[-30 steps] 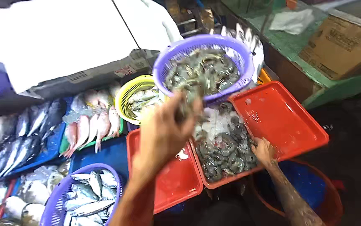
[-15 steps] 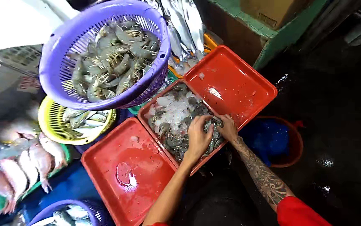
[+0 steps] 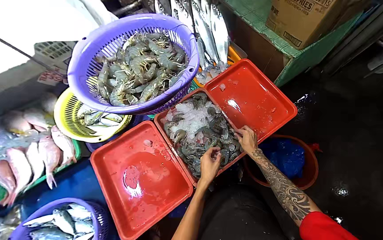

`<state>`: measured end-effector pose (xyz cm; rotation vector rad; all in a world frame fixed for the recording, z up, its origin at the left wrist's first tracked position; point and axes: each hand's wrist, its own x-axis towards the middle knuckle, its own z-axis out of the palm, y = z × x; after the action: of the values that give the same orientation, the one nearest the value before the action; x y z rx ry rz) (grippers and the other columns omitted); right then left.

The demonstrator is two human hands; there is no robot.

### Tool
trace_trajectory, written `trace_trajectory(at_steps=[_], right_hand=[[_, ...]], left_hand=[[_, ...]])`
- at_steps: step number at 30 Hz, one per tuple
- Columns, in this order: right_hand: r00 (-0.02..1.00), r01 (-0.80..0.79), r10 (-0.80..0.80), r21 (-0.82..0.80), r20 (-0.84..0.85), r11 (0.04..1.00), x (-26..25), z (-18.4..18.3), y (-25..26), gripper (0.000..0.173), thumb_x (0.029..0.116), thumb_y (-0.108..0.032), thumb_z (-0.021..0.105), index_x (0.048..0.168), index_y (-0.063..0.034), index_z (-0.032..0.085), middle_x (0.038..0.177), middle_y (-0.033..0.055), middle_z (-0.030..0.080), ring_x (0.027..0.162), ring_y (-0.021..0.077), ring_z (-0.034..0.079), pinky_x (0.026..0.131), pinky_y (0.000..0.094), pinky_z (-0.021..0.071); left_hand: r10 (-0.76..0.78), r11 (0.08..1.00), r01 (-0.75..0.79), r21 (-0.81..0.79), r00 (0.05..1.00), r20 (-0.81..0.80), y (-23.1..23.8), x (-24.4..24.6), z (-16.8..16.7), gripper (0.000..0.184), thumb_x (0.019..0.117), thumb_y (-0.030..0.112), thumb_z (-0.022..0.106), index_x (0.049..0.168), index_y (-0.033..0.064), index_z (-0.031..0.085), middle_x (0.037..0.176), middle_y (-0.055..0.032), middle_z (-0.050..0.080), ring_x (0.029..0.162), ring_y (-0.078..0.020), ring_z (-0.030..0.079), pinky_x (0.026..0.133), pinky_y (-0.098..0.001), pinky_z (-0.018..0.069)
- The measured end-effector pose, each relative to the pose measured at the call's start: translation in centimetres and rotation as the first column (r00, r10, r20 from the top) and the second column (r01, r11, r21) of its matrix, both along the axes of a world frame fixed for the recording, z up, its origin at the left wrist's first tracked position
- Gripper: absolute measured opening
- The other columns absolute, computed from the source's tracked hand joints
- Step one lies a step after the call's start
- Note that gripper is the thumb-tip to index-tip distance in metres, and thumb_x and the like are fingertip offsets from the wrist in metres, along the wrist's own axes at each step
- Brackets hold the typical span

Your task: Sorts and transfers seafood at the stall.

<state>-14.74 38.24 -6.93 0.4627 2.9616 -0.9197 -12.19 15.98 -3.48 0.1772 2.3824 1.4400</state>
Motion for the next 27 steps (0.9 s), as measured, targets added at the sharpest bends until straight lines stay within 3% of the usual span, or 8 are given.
trace_trajectory(at_steps=[4,10,14,18,22,27], right_hand=[[0.990,-0.047,0.044,-0.020,-0.131,0.999,-0.6,-0.1,1.0,0.016,0.0979,-0.009,0.067,0.106,-0.0049,0.080,0.105,0.0172,0.073,0.100,0.0344,0.071,0.093,0.0538,0.0553],[0.986,-0.060,0.064,0.035,-0.154,0.998,-1.8,2.1,1.7,0.014,0.0969,-0.007,0.067,0.102,-0.0036,0.080,0.102,0.0171,0.074,0.099,0.0343,0.071,0.093,0.0552,0.0542],[0.960,-0.111,0.120,0.049,-0.252,0.993,-2.3,4.9,2.4,0.010,0.0938,-0.006,0.071,0.097,-0.0035,0.080,0.093,0.0160,0.074,0.088,0.0314,0.071,0.086,0.0539,0.0555],[0.931,-0.149,0.148,0.023,-0.334,0.989,-2.5,9.1,2.6,0.008,0.0920,-0.006,0.074,0.097,-0.0029,0.080,0.087,0.0132,0.070,0.072,0.0227,0.069,0.072,0.0442,0.0607],[0.871,-0.238,0.225,0.024,-0.436,0.971,-2.7,14.9,2.8,0.010,0.0925,-0.006,0.074,0.100,-0.0016,0.079,0.087,0.0126,0.068,0.066,0.0174,0.068,0.064,0.0349,0.0620],[0.726,-0.357,0.424,0.230,-0.541,0.905,-3.2,22.8,2.9,0.011,0.0947,-0.008,0.072,0.103,-0.0044,0.078,0.086,0.0099,0.065,0.066,0.0143,0.064,0.062,0.0285,0.0578]], left_hand=[[0.041,0.999,-0.043,0.031,0.998,0.057,-0.7,0.6,-0.4,0.025,0.0994,0.015,0.061,0.118,0.0019,0.070,0.108,-0.0095,0.074,0.096,-0.0141,0.073,0.090,-0.0329,0.0589],[-0.012,1.000,0.012,0.004,0.994,0.106,-0.1,0.2,-1.3,0.028,0.0995,0.018,0.059,0.120,0.0034,0.070,0.111,-0.0099,0.074,0.099,-0.0169,0.072,0.094,-0.0372,0.0572],[-0.060,0.998,0.059,0.010,0.995,0.084,2.3,-1.4,-1.6,0.028,0.0989,0.017,0.060,0.120,0.0025,0.070,0.112,-0.0116,0.073,0.101,-0.0186,0.071,0.095,-0.0384,0.0566],[-0.091,0.995,0.088,0.040,0.993,0.077,4.1,-2.8,-1.3,0.027,0.0995,0.016,0.060,0.120,0.0015,0.069,0.112,-0.0127,0.073,0.102,-0.0206,0.071,0.096,-0.0407,0.0558],[-0.050,0.997,0.047,0.058,0.997,0.056,3.4,-2.5,-1.7,0.027,0.0987,0.017,0.060,0.119,0.0028,0.070,0.111,-0.0109,0.074,0.102,-0.0186,0.072,0.096,-0.0391,0.0563],[-0.024,0.999,0.022,0.024,0.997,0.073,0.7,-1.0,-1.9,0.028,0.0988,0.018,0.060,0.120,0.0035,0.070,0.112,-0.0107,0.074,0.101,-0.0175,0.072,0.095,-0.0374,0.0572]])
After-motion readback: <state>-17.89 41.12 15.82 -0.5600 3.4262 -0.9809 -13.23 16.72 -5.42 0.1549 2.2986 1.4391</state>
